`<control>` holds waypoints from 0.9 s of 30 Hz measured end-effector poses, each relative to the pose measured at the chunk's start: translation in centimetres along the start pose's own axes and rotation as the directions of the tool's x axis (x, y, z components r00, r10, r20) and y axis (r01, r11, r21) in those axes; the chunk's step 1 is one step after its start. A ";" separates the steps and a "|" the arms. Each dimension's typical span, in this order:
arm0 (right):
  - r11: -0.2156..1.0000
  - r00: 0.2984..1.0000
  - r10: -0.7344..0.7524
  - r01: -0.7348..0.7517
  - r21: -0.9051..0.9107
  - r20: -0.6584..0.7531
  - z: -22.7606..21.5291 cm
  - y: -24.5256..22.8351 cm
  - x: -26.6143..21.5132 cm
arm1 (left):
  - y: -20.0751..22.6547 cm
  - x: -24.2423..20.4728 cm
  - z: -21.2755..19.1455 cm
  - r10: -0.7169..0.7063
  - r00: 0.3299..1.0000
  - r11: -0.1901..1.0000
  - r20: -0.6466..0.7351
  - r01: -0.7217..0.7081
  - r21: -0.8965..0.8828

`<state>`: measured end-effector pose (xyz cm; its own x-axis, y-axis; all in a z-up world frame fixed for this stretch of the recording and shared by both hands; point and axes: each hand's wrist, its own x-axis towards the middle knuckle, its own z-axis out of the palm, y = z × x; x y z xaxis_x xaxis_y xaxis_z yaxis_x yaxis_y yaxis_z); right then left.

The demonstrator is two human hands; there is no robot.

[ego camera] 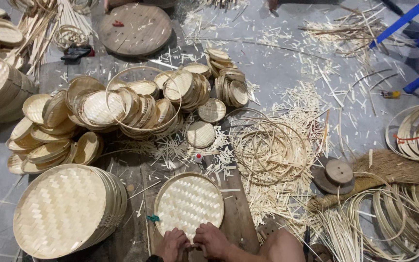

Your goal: The person assembles a woven bamboo tray by securing a circular bamboo frame to a woven base by hand and using a tool.

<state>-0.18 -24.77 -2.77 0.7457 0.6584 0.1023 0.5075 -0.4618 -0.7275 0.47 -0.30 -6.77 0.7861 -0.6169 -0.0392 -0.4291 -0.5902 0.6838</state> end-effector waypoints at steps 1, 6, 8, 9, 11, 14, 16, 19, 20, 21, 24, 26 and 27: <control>1.000 1.000 0.020 -0.020 0.017 0.019 0.0 0.1 0.4 | 0.2 0.2 -0.6 -0.056 0.997 0.997 0.047 0.058 -0.048; 0.993 0.992 0.089 -0.095 0.066 0.087 -1.0 0.3 1.7 | 1.5 0.5 -2.5 -0.181 0.978 0.974 0.104 0.193 -0.118; 0.989 0.990 0.112 -0.119 0.083 0.088 -1.8 0.3 1.8 | 2.0 0.6 -2.7 -0.229 0.966 0.961 0.123 0.245 -0.130; 0.985 0.985 0.137 -0.147 0.092 0.104 -2.2 0.2 1.7 | 2.3 0.7 -2.7 -0.253 0.958 0.953 0.134 0.271 -0.135; 0.990 0.982 0.130 -0.135 0.033 0.139 -3.2 0.1 1.5 | 2.7 0.9 -2.6 -0.236 0.964 0.964 0.123 0.249 -0.098; 0.995 0.982 0.066 -0.052 -0.083 0.177 -3.5 -0.1 1.1 | 2.7 0.7 -2.7 -0.220 0.966 0.971 0.133 0.231 -0.067; 0.996 0.985 0.072 -0.063 -0.059 0.158 -3.4 0.0 0.7 | 2.1 0.7 -2.7 -0.203 0.970 0.975 0.132 0.213 -0.064; 0.998 0.998 0.015 -0.011 -0.069 0.065 -3.0 0.3 0.0 | 1.6 0.1 -1.7 -0.187 0.980 0.978 0.070 0.193 -0.083; 0.997 0.998 0.014 -0.010 -0.072 0.060 -2.8 0.3 0.0 | 1.4 -0.1 -1.2 -0.180 0.983 0.979 0.039 0.183 -0.093; 0.997 0.998 0.015 -0.011 -0.073 0.054 -2.7 0.4 0.1 | 1.4 -0.2 -0.8 -0.173 0.985 0.980 0.011 0.173 -0.102; 0.996 0.996 0.061 -0.057 -0.070 0.064 -2.7 0.5 0.2 | 1.6 0.6 0.9 -0.204 0.958 0.978 -0.202 0.191 -0.082; 0.992 0.990 0.115 -0.110 -0.063 0.083 -2.8 0.4 0.9 | 1.6 1.2 1.0 -0.339 0.930 0.940 -0.143 0.330 -0.084; 0.988 0.984 0.149 -0.144 -0.057 0.094 -2.7 0.3 1.1 | 1.6 1.3 0.8 -0.403 0.908 0.915 -0.112 0.396 -0.081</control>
<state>1.97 -25.74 -1.03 0.7692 0.6350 -0.0719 0.4181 -0.5851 -0.6948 0.46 -2.50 -6.36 0.9367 -0.2641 -0.2300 -0.0450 -0.7419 0.6690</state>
